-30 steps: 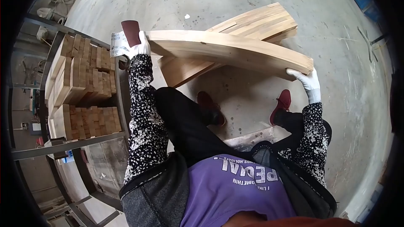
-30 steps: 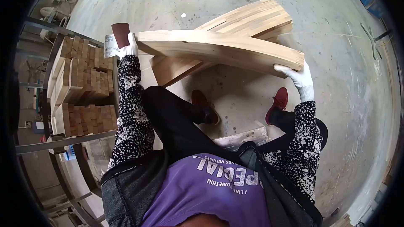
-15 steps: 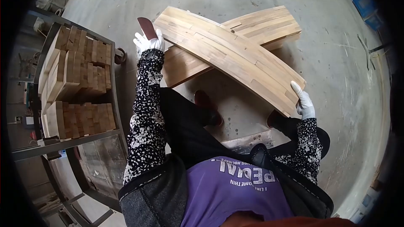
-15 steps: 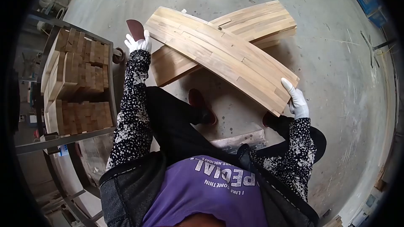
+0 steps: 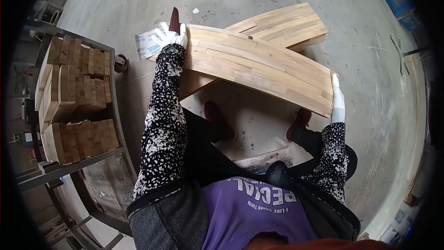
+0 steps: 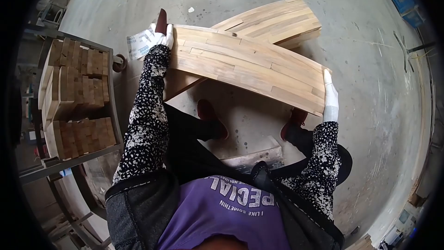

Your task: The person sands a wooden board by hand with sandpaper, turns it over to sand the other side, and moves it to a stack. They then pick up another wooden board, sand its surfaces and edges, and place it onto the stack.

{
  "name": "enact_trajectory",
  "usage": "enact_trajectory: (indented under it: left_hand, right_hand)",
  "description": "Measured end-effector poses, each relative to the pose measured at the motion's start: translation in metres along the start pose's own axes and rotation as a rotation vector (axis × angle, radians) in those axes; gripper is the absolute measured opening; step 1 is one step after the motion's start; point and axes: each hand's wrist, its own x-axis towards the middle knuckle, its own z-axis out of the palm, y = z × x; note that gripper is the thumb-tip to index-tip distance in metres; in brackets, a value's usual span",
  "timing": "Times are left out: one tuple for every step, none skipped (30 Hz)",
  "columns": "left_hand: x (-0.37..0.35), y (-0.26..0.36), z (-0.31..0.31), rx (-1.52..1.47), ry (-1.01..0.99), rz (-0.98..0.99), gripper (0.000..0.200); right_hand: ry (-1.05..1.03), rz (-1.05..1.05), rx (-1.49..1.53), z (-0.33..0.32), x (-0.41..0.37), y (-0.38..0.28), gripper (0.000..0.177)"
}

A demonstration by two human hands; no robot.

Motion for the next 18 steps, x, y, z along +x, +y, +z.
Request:
enact_trajectory:
  left_hand:
    - [0.001, 0.0, 0.009, -0.001, -0.006, 0.006, 0.067]
    - [0.004, 0.0, 0.019, -0.023, -0.005, 0.036, 0.067]
    - [0.008, 0.001, 0.029, -0.046, -0.002, 0.066, 0.066]
    - [0.012, 0.001, 0.038, -0.068, 0.003, 0.099, 0.066]
    - [0.018, 0.001, 0.046, -0.088, 0.009, 0.132, 0.065]
    - [0.021, 0.0, 0.054, -0.106, 0.011, 0.162, 0.065]
    - [0.024, -0.001, 0.058, -0.125, 0.018, 0.19, 0.064]
    - [0.026, -0.005, 0.059, -0.141, 0.024, 0.213, 0.064]
    - [0.027, -0.014, 0.06, -0.153, 0.03, 0.233, 0.064]
    - [-0.018, 0.03, 0.022, -0.101, -0.006, 0.168, 0.061]
    - [-0.051, 0.058, -0.002, -0.193, 0.063, 0.401, 0.059]
    - [-0.073, 0.076, -0.001, -0.223, 0.057, 0.527, 0.059]
    - [-0.097, 0.095, -0.001, -0.234, 0.038, 0.605, 0.06]
    - [-0.125, 0.112, -0.001, -0.262, 0.014, 0.714, 0.059]
    - [-0.143, 0.122, -0.001, -0.292, -0.011, 0.821, 0.06]
    - [-0.143, 0.122, -0.002, -0.299, -0.004, 0.813, 0.06]
    - [-0.143, 0.117, -0.004, -0.278, -0.034, 0.807, 0.059]
    - [-0.14, 0.111, -0.006, -0.257, -0.066, 0.802, 0.059]
  right_hand:
    - [0.002, -0.003, -0.005, 0.001, -0.001, 0.001, 0.072]
    - [0.003, -0.008, -0.011, 0.001, -0.002, 0.002, 0.073]
    - [0.005, -0.015, -0.014, 0.0, -0.001, 0.003, 0.073]
    - [0.011, -0.013, -0.01, -0.001, 0.0, 0.004, 0.073]
    - [0.015, 0.01, 0.019, -0.001, 0.002, 0.006, 0.074]
    - [0.018, 0.036, 0.046, -0.001, 0.002, 0.009, 0.076]
    - [0.017, 0.059, 0.073, 0.001, 0.001, 0.009, 0.077]
    - [0.013, 0.061, 0.075, 0.003, -0.001, 0.007, 0.077]
    - [0.011, 0.075, 0.078, 0.004, -0.005, 0.005, 0.077]
    - [0.007, 0.083, 0.081, 0.007, -0.009, -0.001, 0.078]
    - [0.004, 0.089, 0.083, 0.009, -0.011, -0.004, 0.079]
    - [-0.003, 0.085, 0.081, 0.011, -0.013, -0.004, 0.079]
    - [0.005, 0.079, 0.078, 0.011, -0.013, -0.002, 0.079]
    - [0.014, 0.069, 0.074, 0.01, -0.012, -0.001, 0.078]
    - [0.023, 0.06, 0.067, 0.008, -0.01, 0.0, 0.078]
    - [0.02, 0.051, 0.058, 0.006, -0.006, 0.001, 0.078]
    - [0.012, 0.045, 0.06, 0.004, -0.003, 0.005, 0.078]
    - [0.004, 0.041, 0.064, 0.002, 0.001, 0.009, 0.077]
